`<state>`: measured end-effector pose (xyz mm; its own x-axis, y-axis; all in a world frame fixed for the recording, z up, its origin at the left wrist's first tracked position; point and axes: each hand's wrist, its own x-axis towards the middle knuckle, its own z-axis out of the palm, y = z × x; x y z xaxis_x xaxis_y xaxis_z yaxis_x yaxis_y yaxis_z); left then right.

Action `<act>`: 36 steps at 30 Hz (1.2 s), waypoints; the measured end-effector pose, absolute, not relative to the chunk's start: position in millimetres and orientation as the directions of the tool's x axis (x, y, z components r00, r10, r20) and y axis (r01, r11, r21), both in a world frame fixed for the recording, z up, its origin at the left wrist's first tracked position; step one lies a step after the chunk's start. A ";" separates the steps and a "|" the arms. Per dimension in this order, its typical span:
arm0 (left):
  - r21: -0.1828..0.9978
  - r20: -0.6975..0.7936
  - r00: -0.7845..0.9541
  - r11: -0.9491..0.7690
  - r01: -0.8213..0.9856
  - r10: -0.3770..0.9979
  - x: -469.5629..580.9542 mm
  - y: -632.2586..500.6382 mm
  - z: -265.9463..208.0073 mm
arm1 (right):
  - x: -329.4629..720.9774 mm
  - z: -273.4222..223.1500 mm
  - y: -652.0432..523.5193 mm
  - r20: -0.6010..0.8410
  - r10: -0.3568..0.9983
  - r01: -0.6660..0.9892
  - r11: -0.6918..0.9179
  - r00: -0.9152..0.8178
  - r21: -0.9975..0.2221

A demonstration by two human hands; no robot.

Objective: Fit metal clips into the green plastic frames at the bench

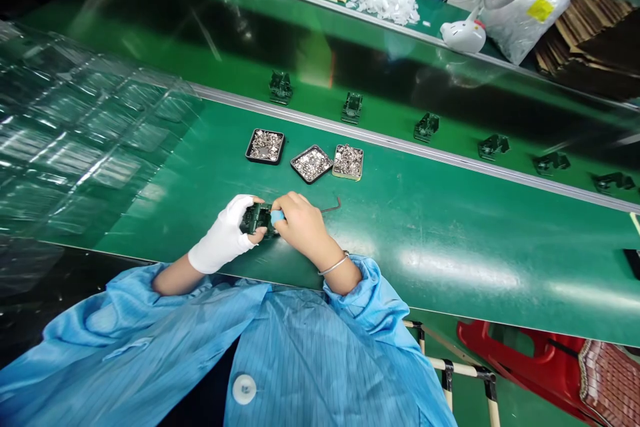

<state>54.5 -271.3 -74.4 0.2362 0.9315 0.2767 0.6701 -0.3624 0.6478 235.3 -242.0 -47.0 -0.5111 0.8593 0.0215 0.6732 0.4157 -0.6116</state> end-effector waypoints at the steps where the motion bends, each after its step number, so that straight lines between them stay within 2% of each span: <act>1: 0.654 0.273 0.226 -0.353 0.669 0.935 55.4 -271.5 -75.1 | 234.9 -47.7 -242.4 0.026 0.878 0.684 0.390 -0.478 -0.617; 4: 0.693 0.209 0.227 -0.307 0.652 0.951 54.0 -269.9 -75.8 | 234.6 -49.6 -242.8 0.052 0.903 0.683 0.360 -0.427 -0.636; 7: 0.743 0.106 0.316 -0.286 0.605 0.943 46.9 -264.5 -69.2 | 235.2 -49.7 -242.4 0.020 0.882 0.648 0.361 -0.471 -0.671; 9: 0.732 0.042 0.377 -0.286 0.619 0.925 42.7 -259.4 -59.5 | 234.7 -49.2 -243.0 0.004 0.860 0.637 0.381 -0.510 -0.671; 11: 0.629 -0.012 0.416 -0.316 0.710 0.909 42.0 -254.7 -47.9 | 232.8 -49.2 -245.1 0.022 0.841 0.639 0.428 -0.541 -0.640; 15: 0.297 -0.043 0.480 -0.448 0.844 0.876 49.3 -251.4 -32.0 | 227.8 -52.1 -251.1 0.049 0.819 0.671 0.500 -0.571 -0.547; 17: 0.224 -0.030 0.491 -0.473 0.852 0.871 53.6 -253.0 -30.2 | 226.0 -53.6 -252.8 0.060 0.813 0.676 0.520 -0.579 -0.522; 20: 0.197 -0.011 0.476 -0.465 0.863 0.879 57.0 -255.3 -31.9 | 223.6 -53.4 -253.2 0.074 0.796 0.666 0.550 -0.600 -0.504; 23: 0.253 -0.005 0.450 -0.434 0.865 0.893 54.7 -253.8 -34.3 | 223.4 -50.6 -250.8 0.069 0.809 0.669 0.528 -0.584 -0.523; 25: 0.403 0.014 0.399 -0.371 0.837 0.917 49.2 -250.9 -36.0 | 226.5 -49.4 -247.5 0.045 0.849 0.685 0.454 -0.526 -0.569; 27: 0.605 0.032 0.310 -0.265 0.750 0.950 41.8 -248.5 -39.2 | 232.7 -50.3 -243.1 -0.007 0.895 0.707 0.348 -0.446 -0.615; 29: 0.732 0.028 0.250 -0.190 0.654 0.968 35.5 -248.7 -45.3 | 241.6 -53.2 -238.8 -0.067 0.911 0.722 0.276 -0.407 -0.634; 32: 0.718 0.006 0.291 -0.207 0.664 0.957 33.5 -255.0 -59.0 | 258.0 -58.9 -234.3 -0.100 0.893 0.735 0.293 -0.440 -0.611; 36: 0.655 0.001 0.305 -0.231 0.720 0.952 41.6 -268.6 -75.4 | 278.0 -64.6 -231.7 -0.081 0.873 0.786 0.389 -0.481 -0.480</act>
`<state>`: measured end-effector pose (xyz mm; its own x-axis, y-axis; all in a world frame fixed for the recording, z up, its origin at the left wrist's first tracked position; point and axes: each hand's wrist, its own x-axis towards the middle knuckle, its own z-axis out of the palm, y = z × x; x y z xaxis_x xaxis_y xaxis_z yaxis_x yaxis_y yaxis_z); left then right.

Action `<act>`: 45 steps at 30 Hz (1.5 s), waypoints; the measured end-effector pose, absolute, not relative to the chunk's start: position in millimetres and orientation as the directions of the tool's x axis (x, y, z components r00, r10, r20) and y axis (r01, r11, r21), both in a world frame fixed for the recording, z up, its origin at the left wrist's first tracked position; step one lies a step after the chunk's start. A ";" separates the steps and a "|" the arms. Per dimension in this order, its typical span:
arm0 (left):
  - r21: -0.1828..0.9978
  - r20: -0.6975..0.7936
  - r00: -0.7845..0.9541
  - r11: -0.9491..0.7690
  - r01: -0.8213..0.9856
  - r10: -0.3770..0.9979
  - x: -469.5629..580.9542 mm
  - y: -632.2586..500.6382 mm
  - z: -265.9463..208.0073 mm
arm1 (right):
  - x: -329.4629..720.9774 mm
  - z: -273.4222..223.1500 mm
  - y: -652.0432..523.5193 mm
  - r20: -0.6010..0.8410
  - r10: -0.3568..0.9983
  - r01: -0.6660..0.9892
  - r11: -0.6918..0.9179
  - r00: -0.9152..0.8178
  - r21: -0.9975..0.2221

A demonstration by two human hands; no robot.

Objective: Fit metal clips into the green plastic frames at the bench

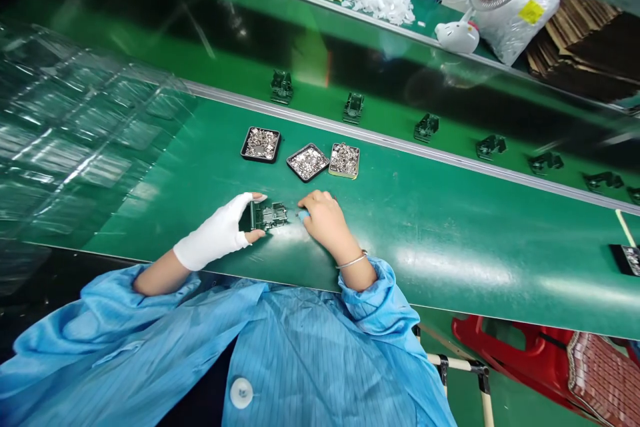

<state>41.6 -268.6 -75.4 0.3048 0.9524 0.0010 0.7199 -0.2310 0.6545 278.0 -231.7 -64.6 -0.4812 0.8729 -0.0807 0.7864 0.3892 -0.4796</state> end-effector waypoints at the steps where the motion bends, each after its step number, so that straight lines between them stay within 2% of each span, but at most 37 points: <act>1: 0.656 0.009 0.289 -0.224 0.720 0.957 43.5 -271.4 -78.0 | 280.7 -66.0 -231.4 -0.087 0.867 0.797 0.406 -0.490 -0.447; 3: 0.662 0.023 0.257 -0.207 0.720 0.966 45.5 -275.3 -81.6 | 282.1 -68.9 -231.0 -0.096 0.862 0.803 0.415 -0.497 -0.427; 7: 0.666 0.026 0.256 -0.208 0.717 0.966 44.4 -277.2 -87.0 | 273.5 -73.9 -230.1 -0.083 0.831 0.711 0.415 -0.551 -0.568; 9: 0.665 0.044 0.264 -0.225 0.712 0.964 43.3 -276.8 -89.7 | 268.8 -73.7 -230.1 -0.099 0.815 0.693 0.415 -0.571 -0.589; 17: 0.668 0.063 0.283 -0.251 0.700 0.957 41.9 -276.7 -93.4 | 258.1 -60.3 -234.0 -0.218 0.846 0.815 0.349 -0.486 -0.463; 19: 0.670 0.062 0.280 -0.248 0.700 0.958 41.8 -276.7 -93.2 | 260.2 -61.5 -230.9 -0.227 0.846 0.802 0.321 -0.482 -0.504; 22: 0.676 0.049 0.273 -0.233 0.699 0.961 42.1 -276.7 -92.4 | 268.4 -64.8 -224.9 -0.224 0.811 0.713 0.300 -0.541 -0.634; 24: 0.682 0.040 0.273 -0.225 0.695 0.961 42.6 -276.6 -91.5 | 272.1 -64.4 -223.9 -0.228 0.788 0.681 0.300 -0.571 -0.668; 31: 0.699 0.036 0.267 -0.215 0.682 0.963 42.3 -275.8 -89.1 | 262.8 -56.1 -234.6 -0.293 0.809 0.800 0.320 -0.510 -0.507; 34: 0.718 0.059 0.248 -0.214 0.662 0.967 42.5 -277.2 -89.5 | 268.2 -60.3 -231.5 -0.232 0.822 0.732 0.290 -0.520 -0.616; 38: 0.753 0.163 0.235 -0.275 0.598 0.958 46.0 -280.6 -92.8 | 275.6 -67.1 -226.7 -0.002 0.889 0.584 0.300 -0.459 -0.754; 41: 0.763 0.241 0.241 -0.337 0.551 0.940 47.2 -282.4 -94.3 | 270.3 -66.8 -228.5 0.022 0.897 0.484 0.259 -0.442 -0.836; 43: 0.754 0.281 0.268 -0.385 0.533 0.922 45.5 -282.2 -92.5 | 264.3 -62.4 -231.9 0.022 0.901 0.450 0.238 -0.434 -0.861; 45: 0.738 0.295 0.285 -0.407 0.538 0.912 42.8 -280.0 -88.9 | 258.2 -56.0 -237.1 0.073 0.889 0.488 0.314 -0.452 -0.814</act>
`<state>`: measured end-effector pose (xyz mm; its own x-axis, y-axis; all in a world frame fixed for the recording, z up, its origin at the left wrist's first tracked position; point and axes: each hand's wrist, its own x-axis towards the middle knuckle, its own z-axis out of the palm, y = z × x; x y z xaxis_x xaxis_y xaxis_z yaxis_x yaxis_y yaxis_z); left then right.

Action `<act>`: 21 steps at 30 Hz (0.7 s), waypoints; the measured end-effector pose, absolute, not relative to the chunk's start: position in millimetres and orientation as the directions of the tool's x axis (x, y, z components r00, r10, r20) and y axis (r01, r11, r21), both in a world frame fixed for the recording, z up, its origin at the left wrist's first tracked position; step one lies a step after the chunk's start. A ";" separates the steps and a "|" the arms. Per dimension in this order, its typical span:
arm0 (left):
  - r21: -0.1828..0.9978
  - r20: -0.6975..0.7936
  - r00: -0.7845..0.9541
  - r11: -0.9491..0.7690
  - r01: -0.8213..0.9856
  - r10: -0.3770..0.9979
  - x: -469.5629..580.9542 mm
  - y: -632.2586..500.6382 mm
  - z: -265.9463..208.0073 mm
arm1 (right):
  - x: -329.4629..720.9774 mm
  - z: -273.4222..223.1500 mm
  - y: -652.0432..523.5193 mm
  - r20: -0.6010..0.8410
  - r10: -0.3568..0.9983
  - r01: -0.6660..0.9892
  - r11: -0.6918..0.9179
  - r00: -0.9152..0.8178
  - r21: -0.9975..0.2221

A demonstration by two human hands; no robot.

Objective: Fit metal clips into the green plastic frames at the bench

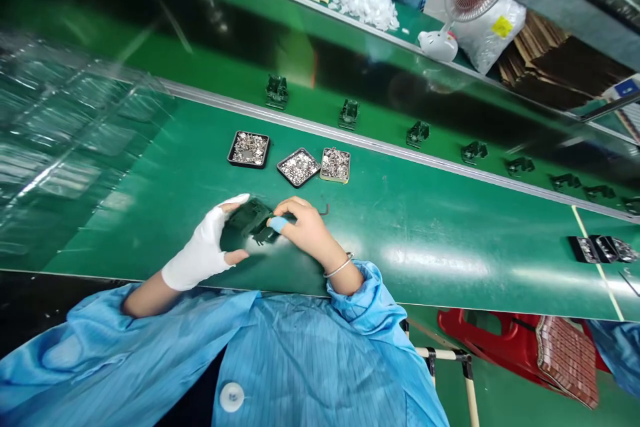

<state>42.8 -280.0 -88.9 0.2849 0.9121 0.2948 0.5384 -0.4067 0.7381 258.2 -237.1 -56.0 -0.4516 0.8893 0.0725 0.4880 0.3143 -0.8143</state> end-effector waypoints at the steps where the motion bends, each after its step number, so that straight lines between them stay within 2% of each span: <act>1: 0.722 0.291 0.283 -0.404 0.561 0.914 41.7 -278.1 -86.9 | 255.2 -52.9 -240.3 0.107 0.868 0.522 0.385 -0.485 -0.761; 3: 0.669 0.274 0.277 -0.390 0.633 0.921 40.3 -273.1 -83.5 | 249.0 -48.0 -247.0 0.155 0.801 0.572 0.533 -0.578 -0.623; 5: 0.599 0.246 0.315 -0.400 0.694 0.917 40.2 -267.9 -81.5 | 244.1 -45.5 -250.8 0.161 0.712 0.554 0.649 -0.683 -0.521; 8: 0.536 0.193 0.403 -0.440 0.721 0.895 40.5 -263.5 -80.2 | 247.4 -44.0 -241.0 0.159 0.650 0.496 0.695 -0.744 -0.520; 10: 0.518 0.181 0.415 -0.445 0.730 0.892 40.2 -263.9 -79.5 | 261.2 -43.9 -220.6 0.164 0.766 0.581 0.592 -0.622 -0.559; 12: 0.508 0.185 0.404 -0.440 0.741 0.896 39.6 -266.2 -78.8 | 282.8 -45.1 -192.5 0.158 0.929 0.744 0.364 -0.336 -0.561; 14: 0.501 0.196 0.408 -0.449 0.740 0.892 38.9 -269.1 -78.6 | 305.7 -47.6 -164.1 0.136 0.983 0.845 0.174 -0.121 -0.506; 18: 0.508 0.206 0.435 -0.475 0.718 0.877 37.1 -273.6 -80.0 | 328.4 -55.4 -130.5 0.043 0.999 0.931 -0.004 0.021 -0.365; 21: 0.554 0.196 0.407 -0.443 0.705 0.892 34.6 -274.5 -81.1 | 324.2 -61.6 -126.8 0.019 0.998 0.936 -0.043 0.053 -0.350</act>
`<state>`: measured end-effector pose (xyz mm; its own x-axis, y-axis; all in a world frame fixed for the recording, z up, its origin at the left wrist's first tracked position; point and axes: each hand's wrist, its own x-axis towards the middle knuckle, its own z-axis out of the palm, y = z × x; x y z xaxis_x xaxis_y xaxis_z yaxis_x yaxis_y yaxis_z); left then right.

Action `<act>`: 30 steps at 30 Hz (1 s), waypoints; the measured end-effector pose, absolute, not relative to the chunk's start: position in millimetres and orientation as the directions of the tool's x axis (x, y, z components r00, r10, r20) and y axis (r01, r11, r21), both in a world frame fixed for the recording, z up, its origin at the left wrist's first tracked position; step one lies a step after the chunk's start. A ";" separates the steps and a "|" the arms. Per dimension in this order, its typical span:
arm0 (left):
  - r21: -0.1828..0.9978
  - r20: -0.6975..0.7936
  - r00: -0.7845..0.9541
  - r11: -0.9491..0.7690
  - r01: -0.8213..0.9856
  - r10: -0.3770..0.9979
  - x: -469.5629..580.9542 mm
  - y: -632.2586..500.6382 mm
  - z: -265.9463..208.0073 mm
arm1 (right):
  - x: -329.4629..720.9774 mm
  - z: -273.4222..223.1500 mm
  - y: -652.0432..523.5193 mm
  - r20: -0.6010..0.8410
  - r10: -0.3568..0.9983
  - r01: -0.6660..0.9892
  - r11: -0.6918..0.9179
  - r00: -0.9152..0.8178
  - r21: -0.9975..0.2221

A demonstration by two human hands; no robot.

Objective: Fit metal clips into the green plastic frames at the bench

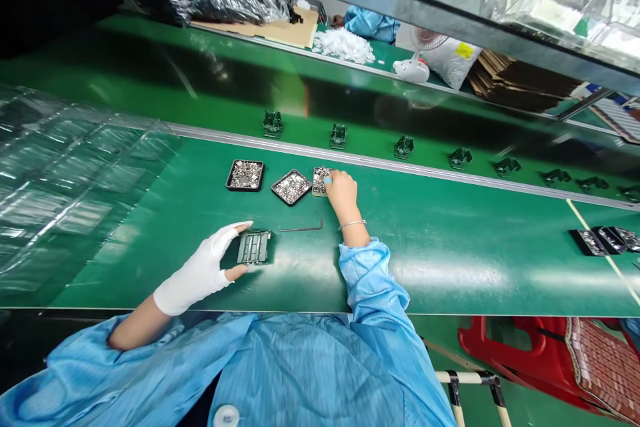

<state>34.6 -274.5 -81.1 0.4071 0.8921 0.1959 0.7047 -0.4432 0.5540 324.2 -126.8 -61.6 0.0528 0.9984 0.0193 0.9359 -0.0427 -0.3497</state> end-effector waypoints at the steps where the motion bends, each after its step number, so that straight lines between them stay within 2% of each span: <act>1: 0.570 0.188 0.398 -0.430 0.700 0.898 33.4 -274.3 -81.0 | 322.2 -63.3 -127.5 0.021 0.998 0.934 -0.051 0.062 -0.354; 10: 0.629 0.199 0.312 -0.365 0.686 0.929 26.0 -263.3 -65.2 | 335.4 -68.5 -132.3 0.055 0.996 0.898 -0.044 0.076 -0.438; 17: 0.629 0.221 0.338 -0.398 0.668 0.915 38.6 -254.0 -55.8 | 324.8 -71.8 -134.0 0.055 0.995 0.925 -0.051 0.077 -0.377; 19: 0.631 0.218 0.333 -0.393 0.669 0.917 39.4 -253.8 -54.4 | 329.1 -71.9 -135.4 0.070 0.993 0.897 -0.054 0.093 -0.439; 23: 0.630 0.226 0.271 -0.353 0.692 0.936 38.0 -252.0 -49.2 | 335.4 -68.1 -142.0 0.101 0.984 0.761 -0.046 0.146 -0.647; 25: 0.634 0.260 0.216 -0.335 0.697 0.941 39.3 -250.0 -44.0 | 328.8 -63.2 -150.1 0.181 0.977 0.716 0.045 0.115 -0.696; 27: 0.638 0.302 0.160 -0.324 0.698 0.940 43.3 -247.4 -37.3 | 314.0 -57.2 -163.5 0.314 0.950 0.688 0.230 -0.004 -0.688; 30: 0.643 0.333 0.171 -0.356 0.678 0.927 53.4 -243.0 -27.4 | 284.8 -50.7 -190.9 0.511 0.793 0.586 0.598 -0.331 -0.547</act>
